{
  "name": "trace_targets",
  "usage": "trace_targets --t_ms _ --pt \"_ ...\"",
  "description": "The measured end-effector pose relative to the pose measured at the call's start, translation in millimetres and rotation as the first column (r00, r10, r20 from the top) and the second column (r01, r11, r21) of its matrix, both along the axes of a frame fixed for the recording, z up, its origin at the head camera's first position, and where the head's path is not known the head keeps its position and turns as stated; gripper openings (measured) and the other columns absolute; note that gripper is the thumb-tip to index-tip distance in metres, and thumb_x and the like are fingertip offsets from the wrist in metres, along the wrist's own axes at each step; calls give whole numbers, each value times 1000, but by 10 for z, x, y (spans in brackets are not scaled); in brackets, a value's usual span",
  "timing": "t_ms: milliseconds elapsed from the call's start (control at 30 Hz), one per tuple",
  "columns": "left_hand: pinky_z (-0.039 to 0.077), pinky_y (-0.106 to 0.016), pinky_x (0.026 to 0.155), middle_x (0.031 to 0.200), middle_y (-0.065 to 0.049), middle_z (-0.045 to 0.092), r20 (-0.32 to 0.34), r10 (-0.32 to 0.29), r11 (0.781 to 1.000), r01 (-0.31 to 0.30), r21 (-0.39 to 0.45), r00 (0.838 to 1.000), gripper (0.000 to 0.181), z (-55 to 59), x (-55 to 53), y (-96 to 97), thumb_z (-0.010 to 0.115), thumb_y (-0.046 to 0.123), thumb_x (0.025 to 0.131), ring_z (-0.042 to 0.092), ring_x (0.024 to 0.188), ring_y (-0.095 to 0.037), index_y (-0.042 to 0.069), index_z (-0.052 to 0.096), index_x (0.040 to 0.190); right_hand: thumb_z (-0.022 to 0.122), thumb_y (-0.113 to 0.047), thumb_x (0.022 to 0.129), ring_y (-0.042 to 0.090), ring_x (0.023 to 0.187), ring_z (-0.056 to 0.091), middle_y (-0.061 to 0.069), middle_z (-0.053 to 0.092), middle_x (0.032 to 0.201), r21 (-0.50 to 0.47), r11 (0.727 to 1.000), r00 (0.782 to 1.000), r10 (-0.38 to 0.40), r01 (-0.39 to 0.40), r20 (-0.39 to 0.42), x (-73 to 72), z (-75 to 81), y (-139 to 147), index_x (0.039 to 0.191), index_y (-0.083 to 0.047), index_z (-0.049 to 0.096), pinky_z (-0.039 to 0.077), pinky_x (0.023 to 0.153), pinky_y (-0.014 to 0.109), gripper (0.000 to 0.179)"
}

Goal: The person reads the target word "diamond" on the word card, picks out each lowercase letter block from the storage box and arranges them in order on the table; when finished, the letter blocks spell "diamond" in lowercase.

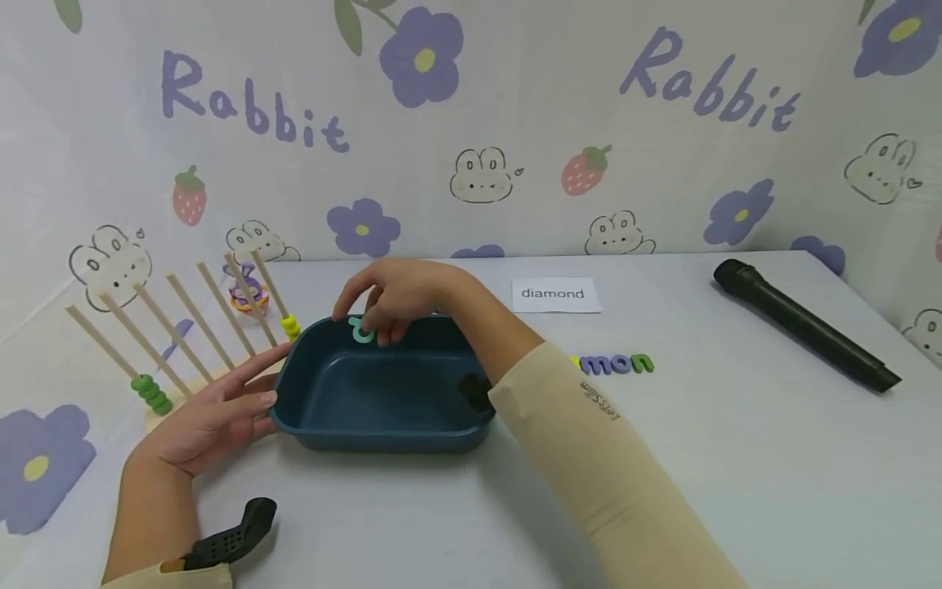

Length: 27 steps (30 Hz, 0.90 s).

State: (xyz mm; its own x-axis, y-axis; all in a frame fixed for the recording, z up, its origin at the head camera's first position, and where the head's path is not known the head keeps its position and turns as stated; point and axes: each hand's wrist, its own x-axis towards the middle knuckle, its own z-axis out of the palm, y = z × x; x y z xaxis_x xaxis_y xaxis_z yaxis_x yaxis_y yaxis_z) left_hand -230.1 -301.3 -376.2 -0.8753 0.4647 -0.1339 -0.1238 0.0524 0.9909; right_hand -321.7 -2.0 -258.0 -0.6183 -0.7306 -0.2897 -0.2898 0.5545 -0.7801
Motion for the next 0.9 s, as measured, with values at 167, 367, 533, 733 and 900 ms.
trace_targets --t_ms 167,367,533,733,900 --pt "55 -32 102 160 -3 35 -3 7 1000 -7 0 1000 65 0 17 5 50 11 107 61 129 -12 26 24 165 67 -3 97 25 83 73 18 74 109 -52 998 1000 -25 25 -16 26 27 81 127 -10 71 62 81 30 31" --pt "55 -31 102 158 0 38 3 15 1000 -15 2 1000 65 3 21 12 50 12 108 61 129 -11 27 24 165 73 -3 93 28 91 76 15 76 105 -79 996 997 -44 40 -56 18 8 179 130 -4 69 62 83 30 37" --pt "55 -31 102 157 0 39 12 18 1000 -18 3 1000 65 11 32 25 51 11 107 61 128 -12 26 24 165 76 -13 94 20 89 77 10 78 101 -90 995 995 -50 42 -86 37 29 237 127 -5 71 62 84 30 34" --pt "55 -31 102 157 -1 39 9 12 1000 -12 16 1000 66 19 31 30 50 10 107 61 129 -12 27 24 165 75 -15 95 29 98 77 11 79 104 -120 991 989 -76 60 -131 108 110 306 128 -3 70 61 84 30 36" --pt "55 -31 102 159 -3 36 4 7 1000 -7 16 1000 66 14 27 15 49 9 107 60 129 -11 29 24 165 76 -16 94 30 97 77 13 79 103 -163 985 979 -91 62 -180 155 159 423 128 -4 71 62 84 32 36"
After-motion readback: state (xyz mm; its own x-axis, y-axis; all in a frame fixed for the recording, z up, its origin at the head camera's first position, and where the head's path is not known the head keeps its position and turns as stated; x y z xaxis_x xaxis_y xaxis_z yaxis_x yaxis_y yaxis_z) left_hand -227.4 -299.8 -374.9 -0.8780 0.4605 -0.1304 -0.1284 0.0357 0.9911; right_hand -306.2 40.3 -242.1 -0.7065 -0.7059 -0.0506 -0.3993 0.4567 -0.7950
